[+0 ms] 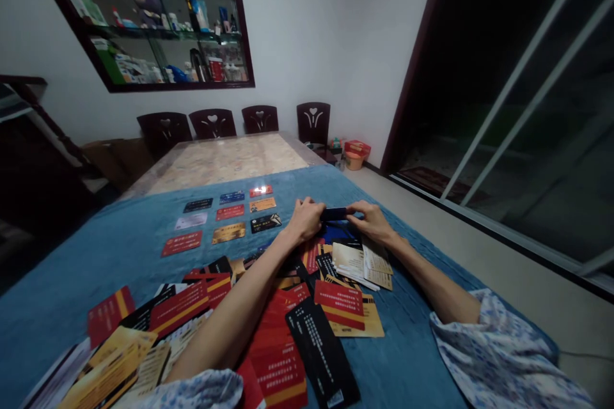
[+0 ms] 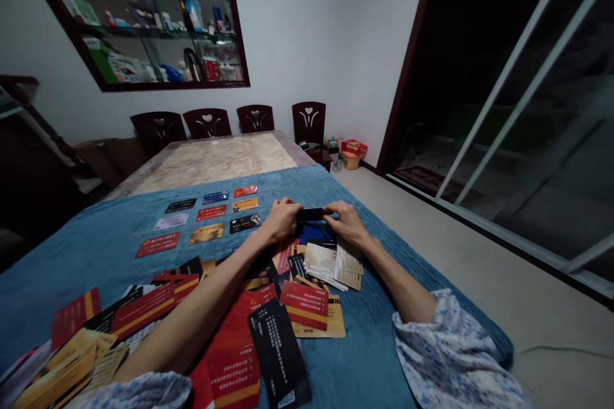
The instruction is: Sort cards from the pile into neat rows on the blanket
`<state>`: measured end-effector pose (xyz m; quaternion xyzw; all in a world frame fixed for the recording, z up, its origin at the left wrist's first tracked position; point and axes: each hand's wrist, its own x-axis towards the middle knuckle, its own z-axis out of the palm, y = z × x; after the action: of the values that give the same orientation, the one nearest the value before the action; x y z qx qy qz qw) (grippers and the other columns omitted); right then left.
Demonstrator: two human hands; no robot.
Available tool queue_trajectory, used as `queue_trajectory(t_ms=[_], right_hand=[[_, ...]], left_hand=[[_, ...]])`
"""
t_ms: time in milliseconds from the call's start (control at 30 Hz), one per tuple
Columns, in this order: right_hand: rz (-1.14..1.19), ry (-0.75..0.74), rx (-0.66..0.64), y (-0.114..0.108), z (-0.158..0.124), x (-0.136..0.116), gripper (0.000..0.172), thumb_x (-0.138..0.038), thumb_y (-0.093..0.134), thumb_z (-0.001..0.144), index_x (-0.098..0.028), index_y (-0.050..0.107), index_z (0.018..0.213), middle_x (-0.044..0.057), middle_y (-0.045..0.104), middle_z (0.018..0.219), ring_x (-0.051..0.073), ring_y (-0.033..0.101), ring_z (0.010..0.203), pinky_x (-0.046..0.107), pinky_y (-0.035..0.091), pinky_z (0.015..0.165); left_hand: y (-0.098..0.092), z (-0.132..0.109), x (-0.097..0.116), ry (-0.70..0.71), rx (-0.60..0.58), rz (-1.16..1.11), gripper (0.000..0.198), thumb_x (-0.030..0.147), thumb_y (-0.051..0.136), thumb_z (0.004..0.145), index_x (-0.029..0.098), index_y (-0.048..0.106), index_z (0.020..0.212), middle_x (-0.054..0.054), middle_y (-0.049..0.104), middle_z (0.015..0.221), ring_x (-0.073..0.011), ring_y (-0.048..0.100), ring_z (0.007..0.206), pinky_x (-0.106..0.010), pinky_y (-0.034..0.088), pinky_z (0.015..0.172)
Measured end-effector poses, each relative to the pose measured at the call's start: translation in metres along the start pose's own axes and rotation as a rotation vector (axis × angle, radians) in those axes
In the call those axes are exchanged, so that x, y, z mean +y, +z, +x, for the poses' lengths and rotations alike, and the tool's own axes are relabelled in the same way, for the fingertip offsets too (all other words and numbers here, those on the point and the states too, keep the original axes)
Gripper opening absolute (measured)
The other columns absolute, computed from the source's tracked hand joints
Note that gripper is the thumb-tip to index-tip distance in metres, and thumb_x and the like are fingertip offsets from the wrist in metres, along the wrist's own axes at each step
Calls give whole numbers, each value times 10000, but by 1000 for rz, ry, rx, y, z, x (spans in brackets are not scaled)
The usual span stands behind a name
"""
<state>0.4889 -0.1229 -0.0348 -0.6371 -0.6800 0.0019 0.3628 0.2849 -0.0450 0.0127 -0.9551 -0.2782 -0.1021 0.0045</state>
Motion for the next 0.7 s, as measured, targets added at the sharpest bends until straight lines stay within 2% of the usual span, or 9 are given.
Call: queue_trajectory(t_ms=[100,200,400,500,600,700], right_hand=[[18,-35,53,-1,0,-3,166,-241,577,845,-213,732,895,57,714,863,215,627,849,369,488,827],[1,-105,110,-2,0,-8,194,-259,552,886,-210,737,923,76,700,883,232,603,878,390,476,842],[-104,-243,185,-4,0,-19,255,-268,489,947,-226,734,1005,90,658,896,244,564,901,414,459,848],[-106,-297,253,-1,0,-22,240,-280,499,952,-228,731,982,89,655,882,242,558,886,396,461,794],[-85,-274,302,2,1,-20,198,-295,537,936,-235,720,982,79,665,886,243,568,890,397,457,800],[-45,-218,313,4,1,-12,171,-309,572,904,-227,708,969,68,674,866,245,582,874,410,458,822]], left_hand=[[0,0,0,-10,6,-7,336,68,465,805,149,654,1072,-136,705,1060,-269,531,1137,-434,399,940],[-2,-1,3,2,24,-7,275,95,448,844,154,676,986,-129,699,1072,-277,514,1140,-459,385,950],[-3,1,12,8,176,-142,262,183,492,903,191,676,1089,-93,687,1101,-262,504,1140,-461,376,957],[-2,2,13,22,234,-203,226,182,519,907,203,699,1041,-77,702,1049,-250,516,1109,-461,370,966],[0,4,10,-3,293,-279,217,148,560,876,218,718,1006,-60,717,992,-239,537,1069,-455,384,970],[2,7,6,-105,371,-411,239,111,597,832,223,728,997,-45,726,959,-219,580,1023,-407,434,951]])
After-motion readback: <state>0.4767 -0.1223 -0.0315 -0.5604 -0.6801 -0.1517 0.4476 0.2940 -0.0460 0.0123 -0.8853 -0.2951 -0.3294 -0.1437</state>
